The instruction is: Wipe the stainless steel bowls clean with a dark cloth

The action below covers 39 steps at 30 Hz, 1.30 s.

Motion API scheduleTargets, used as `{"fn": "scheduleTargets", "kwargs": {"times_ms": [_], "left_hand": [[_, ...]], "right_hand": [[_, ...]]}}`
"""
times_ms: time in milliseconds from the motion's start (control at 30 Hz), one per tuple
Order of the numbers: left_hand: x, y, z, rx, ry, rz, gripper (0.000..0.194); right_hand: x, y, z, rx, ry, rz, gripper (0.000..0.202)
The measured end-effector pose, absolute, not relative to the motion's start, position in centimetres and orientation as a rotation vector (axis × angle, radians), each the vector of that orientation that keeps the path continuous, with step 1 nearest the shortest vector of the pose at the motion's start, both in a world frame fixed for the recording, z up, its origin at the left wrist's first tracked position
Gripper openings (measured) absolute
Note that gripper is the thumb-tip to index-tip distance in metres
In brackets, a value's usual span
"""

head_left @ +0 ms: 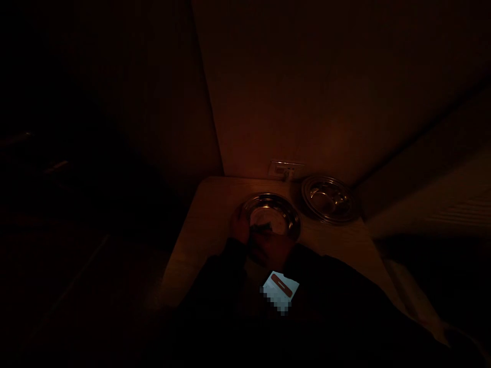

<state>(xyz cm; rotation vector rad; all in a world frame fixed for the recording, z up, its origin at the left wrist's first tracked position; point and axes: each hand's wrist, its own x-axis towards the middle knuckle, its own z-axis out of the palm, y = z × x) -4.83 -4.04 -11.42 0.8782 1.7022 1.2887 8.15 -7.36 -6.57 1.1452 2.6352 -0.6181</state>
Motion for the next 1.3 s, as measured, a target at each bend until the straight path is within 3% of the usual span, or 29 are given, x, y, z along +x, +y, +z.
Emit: {"fn": "scheduleTargets", "kwargs": {"times_ms": [433,767,1067,1300], "left_hand": [[-5.6,-3.4,-11.3,0.955,1.592,1.264,0.029],[-6.2,-2.9,-11.7,1.020,1.597,1.202,0.029],[-6.3,-2.7,-12.3,1.087,1.470,1.210,0.029],[-5.3,-3.0,-11.1,1.000,1.596,1.190,0.031]], "right_hand": [[11.9,-8.1,-6.1,1.101,2.605,-0.617,0.045],[6.9,-8.1,-7.0,1.190,2.653,-0.592,0.050],[11.8,-9.4,-5.8,1.109,2.582,-0.553,0.044],[7.8,-8.5,-6.2,1.154,2.645,-0.574,0.048]]}}
